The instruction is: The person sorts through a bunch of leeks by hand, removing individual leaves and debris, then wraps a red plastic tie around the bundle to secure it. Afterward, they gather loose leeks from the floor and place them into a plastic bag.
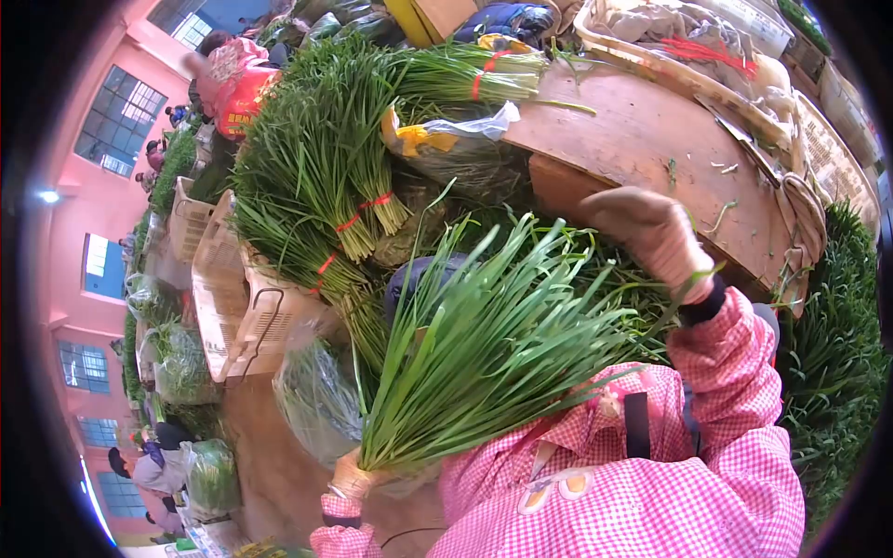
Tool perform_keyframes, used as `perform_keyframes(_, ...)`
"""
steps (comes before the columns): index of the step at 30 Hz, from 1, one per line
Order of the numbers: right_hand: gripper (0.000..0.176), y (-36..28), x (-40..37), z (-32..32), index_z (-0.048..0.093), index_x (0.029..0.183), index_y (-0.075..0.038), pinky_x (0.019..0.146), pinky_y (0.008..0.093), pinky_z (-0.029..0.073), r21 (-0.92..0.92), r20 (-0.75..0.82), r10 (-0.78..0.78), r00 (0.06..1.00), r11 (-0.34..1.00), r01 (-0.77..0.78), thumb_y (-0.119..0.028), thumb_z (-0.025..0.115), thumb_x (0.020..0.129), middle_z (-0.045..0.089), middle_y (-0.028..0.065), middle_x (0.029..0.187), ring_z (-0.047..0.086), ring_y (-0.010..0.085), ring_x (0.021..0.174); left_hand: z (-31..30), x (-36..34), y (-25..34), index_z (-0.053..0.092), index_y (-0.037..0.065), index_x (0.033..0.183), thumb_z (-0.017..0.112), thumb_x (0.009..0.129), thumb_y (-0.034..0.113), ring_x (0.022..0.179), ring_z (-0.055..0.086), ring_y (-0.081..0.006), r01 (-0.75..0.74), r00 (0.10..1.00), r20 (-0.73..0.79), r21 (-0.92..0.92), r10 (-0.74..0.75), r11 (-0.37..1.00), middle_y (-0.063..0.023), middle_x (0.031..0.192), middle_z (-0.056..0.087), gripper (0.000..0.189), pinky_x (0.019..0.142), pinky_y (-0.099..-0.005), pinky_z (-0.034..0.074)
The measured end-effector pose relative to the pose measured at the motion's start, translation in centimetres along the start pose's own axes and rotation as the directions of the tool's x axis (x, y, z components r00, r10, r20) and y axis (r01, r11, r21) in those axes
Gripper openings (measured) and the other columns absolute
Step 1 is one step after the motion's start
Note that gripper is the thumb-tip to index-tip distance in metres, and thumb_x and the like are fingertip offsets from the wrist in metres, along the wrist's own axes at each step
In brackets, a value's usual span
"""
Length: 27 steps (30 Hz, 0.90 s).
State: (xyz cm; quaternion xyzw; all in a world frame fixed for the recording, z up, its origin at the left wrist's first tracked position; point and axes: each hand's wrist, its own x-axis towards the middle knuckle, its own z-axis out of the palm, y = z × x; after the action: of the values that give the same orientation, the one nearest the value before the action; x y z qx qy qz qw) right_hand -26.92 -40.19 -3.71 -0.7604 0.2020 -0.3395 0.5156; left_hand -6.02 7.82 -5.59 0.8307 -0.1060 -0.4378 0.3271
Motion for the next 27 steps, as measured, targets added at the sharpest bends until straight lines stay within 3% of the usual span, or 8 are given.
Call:
perform_keyframes(3,0.023,-1.9,-0.1,5.5,0.065,0.095,-0.004,0.069,0.0341,0.05,-0.109,0.309,-0.284,0.908,0.938,0.33,-0.02,0.065,0.079,0.064,0.0124,0.079,0.062,0.0261,0.072,-1.0,0.8,-2.4,0.063,0.007,0.107,0.074,0.067,0.005,0.083,0.058,-0.0081,0.004,0.999,-0.038,0.097,0.0,0.995,-0.0007,0.095,0.066,0.041,0.076,-0.025,0.048)
perform_keyframes(12,0.024,0.7,-2.3,12.8,0.065,0.085,-0.008,0.068,0.0383,0.048,-0.031,0.261,0.142,0.955,0.99,-0.139,-0.03,0.065,0.076,0.063,0.0124,0.075,0.061,0.0302,0.072,-0.3,0.1,-1.7,0.063,0.004,0.103,0.074,0.064,0.001,0.08,0.06,-0.011,-0.071,0.994,-0.072,0.094,0.078,0.993,-0.0018,0.093,0.066,0.041,0.071,-0.0252,0.049)
perform_keyframes(14,0.023,0.7,-3.0,12.5,0.064,0.084,-0.008,0.067,0.0381,0.047,-0.123,0.378,0.002,0.926,0.991,0.048,-0.029,0.065,0.075,0.062,0.0116,0.075,0.061,0.0292,0.072,-0.4,0.1,-1.0,0.063,0.007,0.104,0.073,0.068,0.012,0.079,0.061,-0.0156,-0.131,0.982,-0.094,0.284,0.164,0.95,-0.0043,0.092,0.067,0.038,0.072,-0.0286,0.049)
perform_keyframes(17,0.022,0.2,-5.3,10.9,0.062,0.082,-0.01,0.067,0.0393,0.047,-0.225,0.614,-0.129,0.778,0.917,0.33,-0.03,0.063,0.073,0.06,0.0091,0.07,0.06,0.0286,0.071,-1.4,0.7,-2.6,0.064,0.011,0.105,0.07,0.071,0.019,0.076,0.06,-0.0237,-0.293,0.854,-0.155,0.645,0.496,0.706,-0.0066,0.087,0.065,0.036,0.07,-0.0347,0.048)
perform_keyframes(21,0.021,-2.2,-6.0,5.6,0.065,0.084,-0.01,0.065,0.0365,0.049,-0.097,0.744,-0.044,0.667,0.98,0.174,-0.028,0.064,0.075,0.062,0.0099,0.074,0.061,0.028,0.07,-1.9,-0.4,1.7,0.064,0.015,0.102,0.062,0.074,0.021,0.07,0.054,-0.0292,-0.121,0.605,-0.122,0.963,0.787,0.243,-0.006,0.077,0.059,0.029,0.064,-0.0404,0.041)
perform_keyframes(23,0.019,3.3,-6.6,3.0,0.068,0.09,-0.012,0.06,0.0333,0.05,0.019,0.442,-0.037,0.896,0.999,0.032,-0.024,0.064,0.075,0.064,0.011,0.076,0.063,0.0268,0.069,-2.6,-0.4,3.8,0.064,0.017,0.1,0.06,0.075,0.02,0.067,0.053,-0.0265,-0.07,0.542,-0.111,0.982,0.833,0.176,-0.0048,0.074,0.057,0.026,0.062,-0.0389,0.039)
perform_keyframes(25,0.022,-2.1,-4.3,0.9,0.067,0.092,-0.005,0.061,0.0315,0.05,-0.499,0.488,0.113,0.865,0.849,0.171,-0.016,0.068,0.073,0.063,0.0137,0.074,0.063,0.0267,0.068,-3.2,-0.3,4.5,0.064,0.017,0.1,0.059,0.076,0.019,0.066,0.052,-0.0251,-0.053,0.523,-0.088,0.989,0.848,0.136,-0.0041,0.072,0.056,0.025,0.061,-0.038,0.037)
perform_keyframes(27,0.02,-3.3,-3.8,-0.7,0.067,0.095,-0.003,0.064,0.029,0.05,-0.016,0.48,-0.13,0.868,0.988,0.157,-0.01,0.067,0.076,0.065,0.012,0.076,0.063,0.0225,0.068,-3.8,0.1,4.2,0.063,0.017,0.101,0.058,0.077,0.019,0.067,0.053,-0.0251,-0.083,0.558,-0.05,0.99,0.828,0.116,-0.0038,0.073,0.056,0.025,0.061,-0.0378,0.037)
